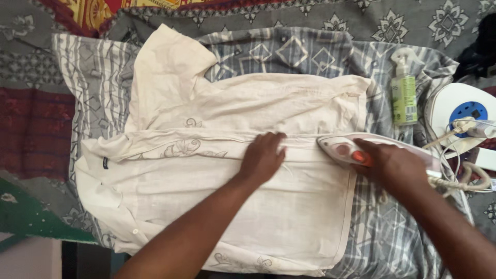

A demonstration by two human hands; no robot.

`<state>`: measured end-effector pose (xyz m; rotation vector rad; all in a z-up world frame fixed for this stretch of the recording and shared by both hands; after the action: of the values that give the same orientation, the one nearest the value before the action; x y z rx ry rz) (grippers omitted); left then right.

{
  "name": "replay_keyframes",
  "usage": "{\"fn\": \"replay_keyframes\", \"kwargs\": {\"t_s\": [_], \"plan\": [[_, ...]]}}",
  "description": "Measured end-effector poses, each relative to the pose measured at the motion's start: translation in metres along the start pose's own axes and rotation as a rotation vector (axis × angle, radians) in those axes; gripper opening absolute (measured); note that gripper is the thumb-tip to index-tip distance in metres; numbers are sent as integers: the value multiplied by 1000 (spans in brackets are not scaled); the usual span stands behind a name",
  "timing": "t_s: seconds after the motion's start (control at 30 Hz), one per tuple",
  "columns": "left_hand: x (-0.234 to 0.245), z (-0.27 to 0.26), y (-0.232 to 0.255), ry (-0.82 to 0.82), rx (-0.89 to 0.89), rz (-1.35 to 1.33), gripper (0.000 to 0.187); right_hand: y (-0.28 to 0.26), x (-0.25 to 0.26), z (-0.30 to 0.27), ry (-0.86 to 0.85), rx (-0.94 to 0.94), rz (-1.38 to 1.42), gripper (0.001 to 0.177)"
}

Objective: The person irons a white shirt laid out on a patterned bedspread. They use a handheld electric iron to smooth the fabric, repeatedly adjusting the shirt's position and sleeves. A spray bottle is used to apply liquid to the shirt during the process.

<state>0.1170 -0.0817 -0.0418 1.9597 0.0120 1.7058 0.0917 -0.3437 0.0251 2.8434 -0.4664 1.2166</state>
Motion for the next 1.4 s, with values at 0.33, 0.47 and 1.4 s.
{"fn": "replay_keyframes", "kwargs": {"t_s": [0.33, 0.47, 1.4], "plan": [[50, 14, -64, -94, 77, 289, 33, -30, -4, 20, 148, 498, -186, 73], [49, 20, -78, -138, 68, 247, 33, -51, 2, 34, 105, 458, -123, 72], [-9, 15, -130, -456, 274, 116, 36, -55, 20, 36, 73, 284, -38, 75]]}}
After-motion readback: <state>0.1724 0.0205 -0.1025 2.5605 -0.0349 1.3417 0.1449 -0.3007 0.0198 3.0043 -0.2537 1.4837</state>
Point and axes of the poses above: each hand's wrist, its own z-axis towards the middle knuckle, its own x-axis out of the back of the hand, y = z × x, the point moved 9 cm from there along z, towards the middle knuckle, and after that the axes turned 15 degrees about z, right-handed, at the moved point
